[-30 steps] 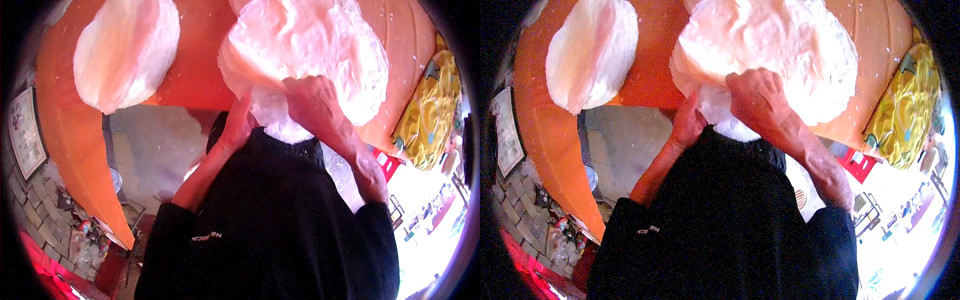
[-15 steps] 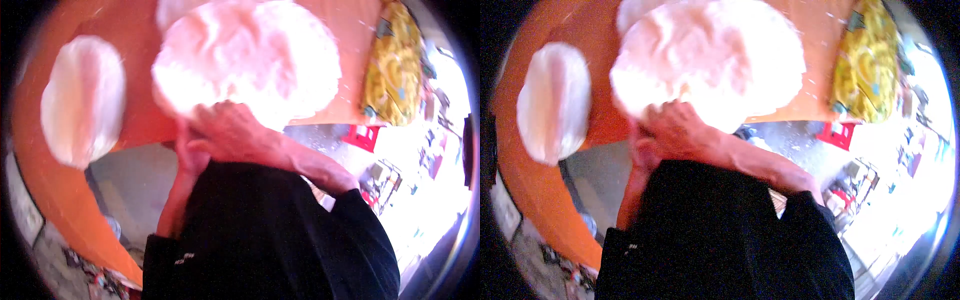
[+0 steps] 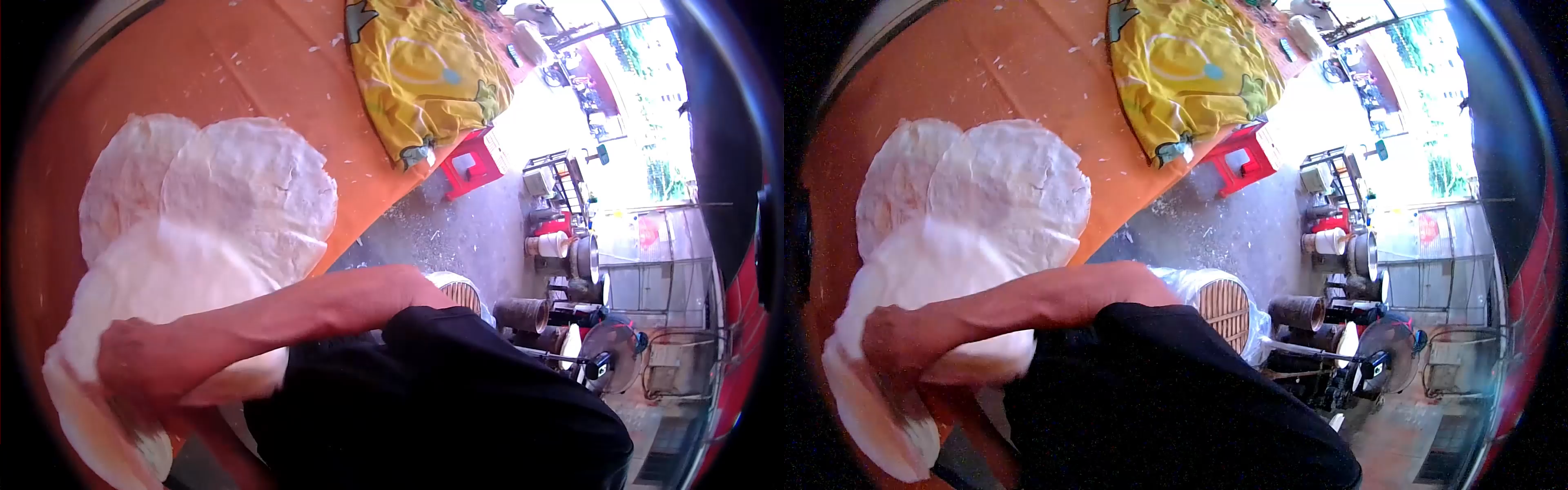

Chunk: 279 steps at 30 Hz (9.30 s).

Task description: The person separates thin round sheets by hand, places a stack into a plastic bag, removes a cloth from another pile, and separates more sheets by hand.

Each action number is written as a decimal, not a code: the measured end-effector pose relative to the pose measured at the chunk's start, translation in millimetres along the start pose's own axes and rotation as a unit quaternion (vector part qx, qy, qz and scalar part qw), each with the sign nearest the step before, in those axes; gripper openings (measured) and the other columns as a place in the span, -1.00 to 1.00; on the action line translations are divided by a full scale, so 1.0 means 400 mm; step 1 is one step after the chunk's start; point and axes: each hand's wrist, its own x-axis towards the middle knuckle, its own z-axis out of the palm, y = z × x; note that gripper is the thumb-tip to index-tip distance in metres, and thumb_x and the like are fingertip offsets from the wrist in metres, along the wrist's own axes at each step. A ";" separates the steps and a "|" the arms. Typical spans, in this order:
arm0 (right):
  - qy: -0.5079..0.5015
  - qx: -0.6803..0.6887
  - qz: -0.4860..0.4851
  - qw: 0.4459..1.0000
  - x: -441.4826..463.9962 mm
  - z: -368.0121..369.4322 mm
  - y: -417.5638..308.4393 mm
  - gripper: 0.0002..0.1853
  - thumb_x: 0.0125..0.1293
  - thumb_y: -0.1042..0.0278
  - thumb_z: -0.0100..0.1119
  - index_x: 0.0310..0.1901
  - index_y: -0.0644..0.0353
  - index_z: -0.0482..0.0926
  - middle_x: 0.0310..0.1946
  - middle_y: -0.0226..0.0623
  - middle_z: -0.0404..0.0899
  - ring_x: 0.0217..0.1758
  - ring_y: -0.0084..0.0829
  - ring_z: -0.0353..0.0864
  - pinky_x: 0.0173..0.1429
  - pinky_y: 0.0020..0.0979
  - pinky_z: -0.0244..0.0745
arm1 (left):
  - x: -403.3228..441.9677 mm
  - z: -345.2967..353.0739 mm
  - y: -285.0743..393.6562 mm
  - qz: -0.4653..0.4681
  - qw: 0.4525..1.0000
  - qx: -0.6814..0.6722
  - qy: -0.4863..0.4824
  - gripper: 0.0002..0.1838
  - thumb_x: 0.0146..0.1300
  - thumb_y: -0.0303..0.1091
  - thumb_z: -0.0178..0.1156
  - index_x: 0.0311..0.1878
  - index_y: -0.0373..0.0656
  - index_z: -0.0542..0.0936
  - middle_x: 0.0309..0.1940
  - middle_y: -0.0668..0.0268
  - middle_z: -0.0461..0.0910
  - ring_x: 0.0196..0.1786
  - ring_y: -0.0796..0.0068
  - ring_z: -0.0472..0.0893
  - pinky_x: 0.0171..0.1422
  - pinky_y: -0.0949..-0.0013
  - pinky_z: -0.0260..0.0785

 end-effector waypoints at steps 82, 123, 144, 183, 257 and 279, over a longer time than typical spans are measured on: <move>0.013 0.044 0.120 0.992 0.286 0.757 0.256 -0.34 0.14 -0.14 0.26 0.09 0.25 0.44 -0.19 -0.02 0.60 -0.06 -0.02 0.58 0.05 -0.13 0.45 | -0.088 -0.737 0.628 0.236 0.773 0.368 0.459 -0.62 0.34 -0.17 0.10 -0.08 -0.37 0.57 -0.22 0.21 0.60 -0.22 0.42 0.54 -0.12 0.30 0.42; 0.057 -0.376 0.173 0.909 0.003 -0.402 0.201 -0.76 0.28 0.56 0.06 -0.05 0.27 0.60 -0.09 -0.22 0.65 -0.13 -0.45 0.65 -0.03 -0.47 0.54 | 0.288 0.071 -0.010 -0.085 0.991 0.049 0.086 -0.77 0.36 -0.27 0.08 -0.06 -0.21 0.46 -0.30 0.26 0.52 -0.23 0.34 0.58 -0.10 0.36 0.51; -0.124 -0.153 0.126 0.972 -0.034 0.063 0.370 -0.50 0.04 0.12 0.33 -0.01 0.22 0.54 -0.19 -0.02 0.58 -0.09 -0.04 0.56 -0.03 -0.14 0.48 | 0.336 0.162 0.010 -0.012 0.998 0.051 0.046 -0.71 0.16 -0.54 0.11 -0.01 -0.29 0.47 -0.10 0.20 0.54 -0.11 0.38 0.59 -0.12 0.33 0.55; -0.332 -0.172 0.144 0.916 -0.118 0.165 0.201 -0.80 0.10 0.29 0.20 -0.31 0.24 0.56 -0.41 -0.10 0.61 -0.31 -0.16 0.65 -0.27 -0.24 0.57 | 0.039 0.044 -0.071 -0.095 0.995 0.030 0.022 -0.39 0.40 0.15 -0.17 0.24 -0.18 0.32 0.11 0.20 0.48 0.12 0.31 0.51 0.14 0.16 0.39; -0.185 -0.166 0.188 0.950 0.337 0.664 0.204 -0.28 0.11 -0.18 0.23 0.12 0.28 0.43 -0.09 -0.01 0.56 -0.04 -0.03 0.57 0.06 -0.10 0.47 | -0.177 -0.573 0.579 0.321 0.867 0.142 0.354 -0.58 0.35 -0.25 0.10 0.14 -0.36 0.44 0.01 0.22 0.55 0.05 0.42 0.54 0.15 0.38 0.38; -0.406 0.374 0.432 0.714 0.475 0.671 0.290 -0.53 0.21 0.12 0.23 0.09 0.21 0.53 -0.02 -0.20 0.60 -0.05 -0.31 0.63 0.07 -0.22 0.54 | -0.173 -0.600 0.571 0.276 0.930 0.122 0.210 -0.50 0.27 -0.10 0.09 0.14 -0.28 0.46 0.03 0.24 0.54 0.06 0.43 0.50 0.20 0.36 0.30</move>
